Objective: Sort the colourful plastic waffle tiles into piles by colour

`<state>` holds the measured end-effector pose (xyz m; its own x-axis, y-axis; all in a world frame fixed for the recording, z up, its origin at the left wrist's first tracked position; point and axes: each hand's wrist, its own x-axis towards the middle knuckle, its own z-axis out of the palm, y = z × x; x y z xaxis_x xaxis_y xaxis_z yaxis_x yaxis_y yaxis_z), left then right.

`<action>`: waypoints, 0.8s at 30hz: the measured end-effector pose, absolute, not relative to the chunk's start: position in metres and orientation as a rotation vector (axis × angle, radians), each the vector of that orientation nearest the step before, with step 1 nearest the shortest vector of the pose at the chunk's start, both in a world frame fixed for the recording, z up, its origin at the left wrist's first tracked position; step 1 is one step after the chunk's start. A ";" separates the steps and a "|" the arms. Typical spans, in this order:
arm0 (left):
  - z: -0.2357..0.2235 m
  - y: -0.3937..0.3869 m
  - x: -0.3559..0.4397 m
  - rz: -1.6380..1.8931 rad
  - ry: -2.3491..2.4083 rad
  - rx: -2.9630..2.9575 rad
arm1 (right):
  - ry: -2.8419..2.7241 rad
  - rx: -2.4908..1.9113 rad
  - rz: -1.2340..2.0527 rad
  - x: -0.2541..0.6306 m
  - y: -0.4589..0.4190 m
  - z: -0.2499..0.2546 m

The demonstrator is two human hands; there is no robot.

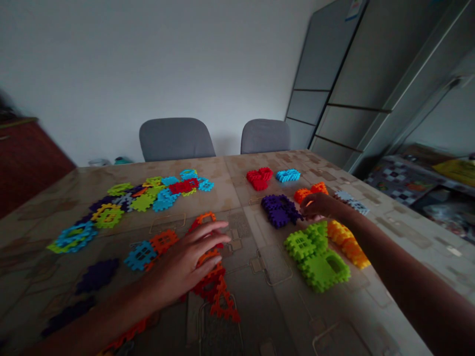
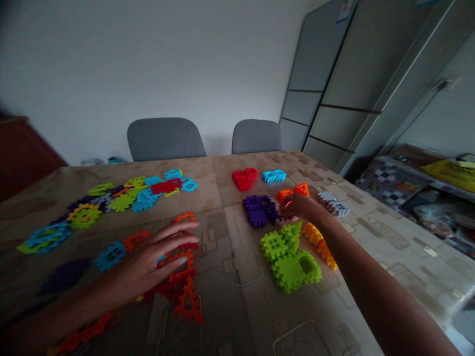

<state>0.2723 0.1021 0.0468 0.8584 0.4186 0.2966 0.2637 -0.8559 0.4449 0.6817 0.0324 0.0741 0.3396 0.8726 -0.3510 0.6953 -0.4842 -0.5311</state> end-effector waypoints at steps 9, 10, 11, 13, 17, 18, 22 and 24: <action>0.040 0.099 0.241 0.541 0.547 2.698 | -1.463 -2.483 0.831 0.677 0.042 0.067; 0.040 0.100 0.239 0.539 0.541 2.705 | -1.460 -2.499 0.819 0.675 0.043 0.066; 0.040 0.099 0.237 0.538 0.540 2.709 | -1.455 -2.513 0.810 0.674 0.044 0.065; 0.040 0.099 0.233 0.531 0.547 2.714 | -1.442 -2.542 0.800 0.671 0.045 0.064; 0.042 0.096 0.230 0.565 0.581 2.711 | -1.407 -2.586 0.808 0.667 0.047 0.065; 0.042 0.096 0.230 0.578 0.583 2.708 | -1.400 -2.592 0.815 0.667 0.047 0.066; 0.042 0.096 0.232 0.592 0.566 2.702 | -1.371 -2.596 0.850 0.666 0.048 0.068; 0.041 0.097 0.232 0.586 0.567 2.703 | -1.351 -2.590 0.860 0.666 0.049 0.069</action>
